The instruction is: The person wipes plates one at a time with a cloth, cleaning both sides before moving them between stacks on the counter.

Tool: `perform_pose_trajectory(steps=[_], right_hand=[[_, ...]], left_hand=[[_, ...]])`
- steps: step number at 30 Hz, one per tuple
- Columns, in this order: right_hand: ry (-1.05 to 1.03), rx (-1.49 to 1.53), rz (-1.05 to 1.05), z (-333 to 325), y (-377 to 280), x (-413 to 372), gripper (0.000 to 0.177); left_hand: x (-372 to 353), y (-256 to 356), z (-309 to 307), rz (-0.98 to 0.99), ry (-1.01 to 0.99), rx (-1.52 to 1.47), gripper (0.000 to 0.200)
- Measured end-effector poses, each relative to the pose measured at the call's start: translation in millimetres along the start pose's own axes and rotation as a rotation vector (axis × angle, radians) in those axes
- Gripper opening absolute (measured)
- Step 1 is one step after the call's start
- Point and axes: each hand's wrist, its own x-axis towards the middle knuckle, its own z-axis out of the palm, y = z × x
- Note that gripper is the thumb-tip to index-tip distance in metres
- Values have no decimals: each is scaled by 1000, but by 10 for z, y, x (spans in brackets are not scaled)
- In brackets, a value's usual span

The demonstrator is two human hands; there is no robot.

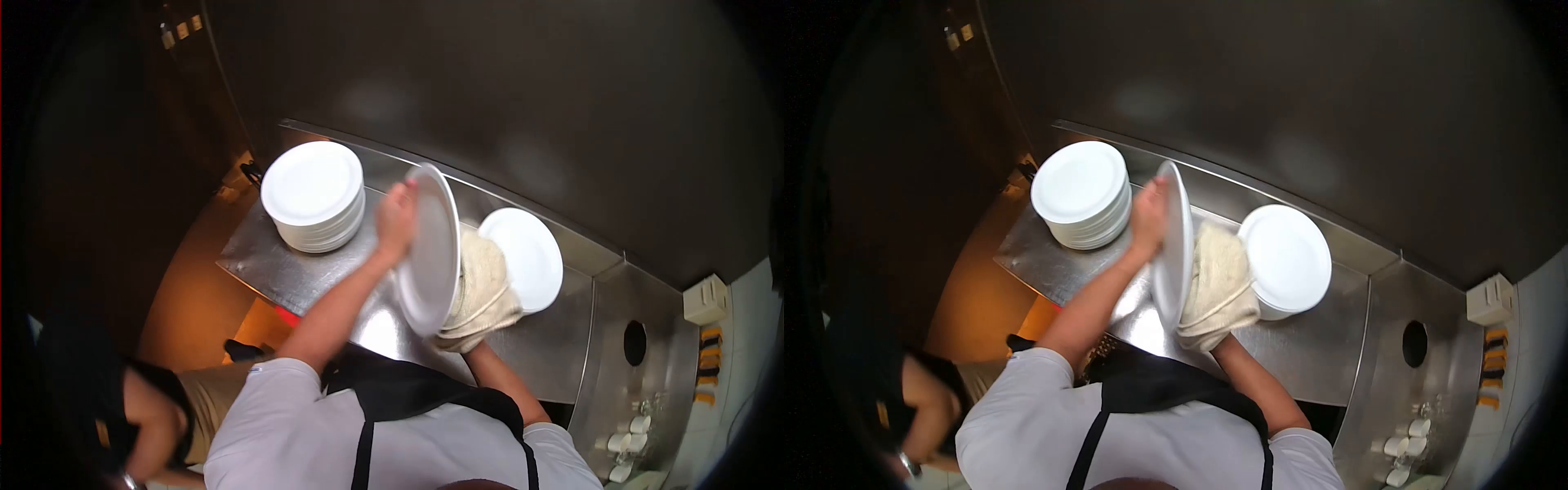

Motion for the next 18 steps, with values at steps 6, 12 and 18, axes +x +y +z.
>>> perform_pose_trajectory(steps=[6, 12, 18], right_hand=[[334, -18, 374, -403, 122, 496, 37], [788, 809, 484, -344, 174, 756, 64], [312, 169, 320, -698, 255, 988, 59]], left_hand=[[535, 749, -513, 116, -182, 490, 38], [-189, 821, -661, 294, -470, -289, 72], [-308, 836, -1037, -20, -490, -227, 36]])
